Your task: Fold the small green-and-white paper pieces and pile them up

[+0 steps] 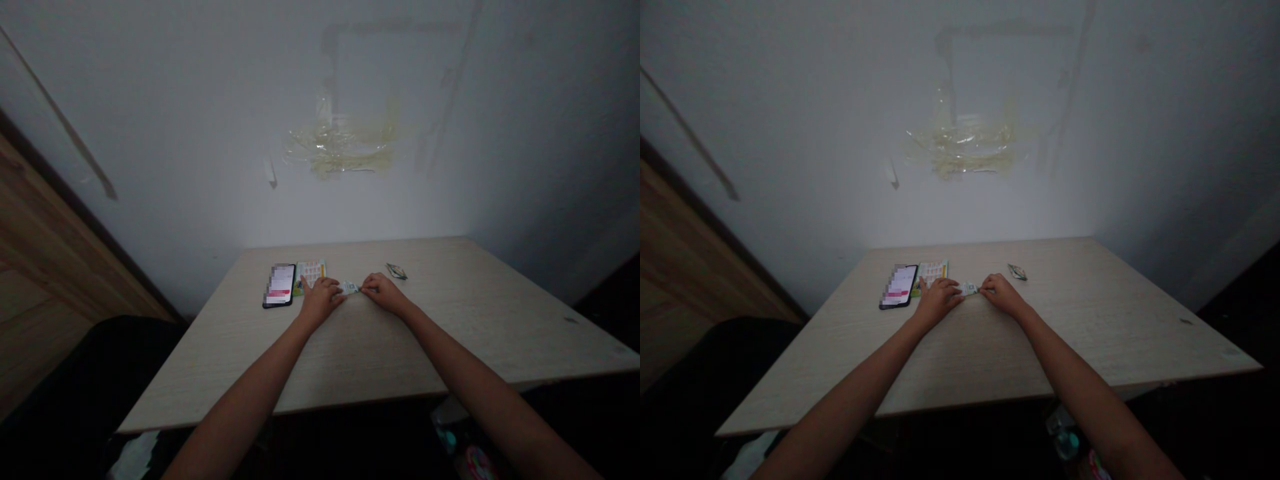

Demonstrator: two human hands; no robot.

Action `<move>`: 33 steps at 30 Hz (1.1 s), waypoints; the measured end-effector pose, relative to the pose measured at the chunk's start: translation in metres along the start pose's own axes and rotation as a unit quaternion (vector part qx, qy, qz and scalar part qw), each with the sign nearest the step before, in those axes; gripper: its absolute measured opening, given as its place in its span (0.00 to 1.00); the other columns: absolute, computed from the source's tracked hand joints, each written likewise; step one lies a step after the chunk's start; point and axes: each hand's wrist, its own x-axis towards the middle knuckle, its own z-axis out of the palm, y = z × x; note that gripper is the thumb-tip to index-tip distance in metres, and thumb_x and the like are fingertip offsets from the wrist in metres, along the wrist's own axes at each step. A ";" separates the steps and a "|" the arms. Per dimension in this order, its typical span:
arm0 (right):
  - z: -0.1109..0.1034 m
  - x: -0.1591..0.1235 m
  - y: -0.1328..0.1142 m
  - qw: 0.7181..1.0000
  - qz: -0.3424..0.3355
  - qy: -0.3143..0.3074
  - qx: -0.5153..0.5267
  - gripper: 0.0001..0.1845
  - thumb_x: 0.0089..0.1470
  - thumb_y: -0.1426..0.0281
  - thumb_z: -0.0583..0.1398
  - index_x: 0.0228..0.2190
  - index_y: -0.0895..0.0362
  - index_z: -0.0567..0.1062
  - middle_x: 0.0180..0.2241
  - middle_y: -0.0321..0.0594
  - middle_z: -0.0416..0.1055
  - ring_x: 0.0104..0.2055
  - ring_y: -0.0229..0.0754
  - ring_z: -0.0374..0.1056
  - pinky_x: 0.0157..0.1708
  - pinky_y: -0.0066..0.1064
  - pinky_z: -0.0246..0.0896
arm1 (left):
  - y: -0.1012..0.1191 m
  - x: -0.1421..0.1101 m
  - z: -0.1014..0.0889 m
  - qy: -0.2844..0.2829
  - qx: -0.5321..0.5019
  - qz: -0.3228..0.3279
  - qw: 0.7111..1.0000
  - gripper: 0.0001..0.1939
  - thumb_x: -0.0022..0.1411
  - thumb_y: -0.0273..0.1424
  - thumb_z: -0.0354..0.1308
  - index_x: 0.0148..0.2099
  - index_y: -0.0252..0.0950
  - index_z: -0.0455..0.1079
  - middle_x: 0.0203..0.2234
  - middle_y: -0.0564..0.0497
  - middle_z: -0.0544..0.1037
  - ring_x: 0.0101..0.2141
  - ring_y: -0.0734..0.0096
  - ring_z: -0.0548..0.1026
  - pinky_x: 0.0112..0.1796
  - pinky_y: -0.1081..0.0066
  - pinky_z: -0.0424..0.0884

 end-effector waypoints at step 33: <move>-0.001 0.002 0.001 0.999 -0.018 -0.013 -0.046 0.07 0.54 0.66 0.63 0.32 0.55 0.81 0.34 0.43 0.77 0.43 0.46 0.68 0.47 0.38 0.58 | 0.003 0.005 -0.003 -0.003 -0.002 -0.045 0.999 0.10 0.65 0.34 0.55 0.40 0.45 0.78 0.39 0.50 0.81 0.48 0.58 0.72 0.60 0.34 0.34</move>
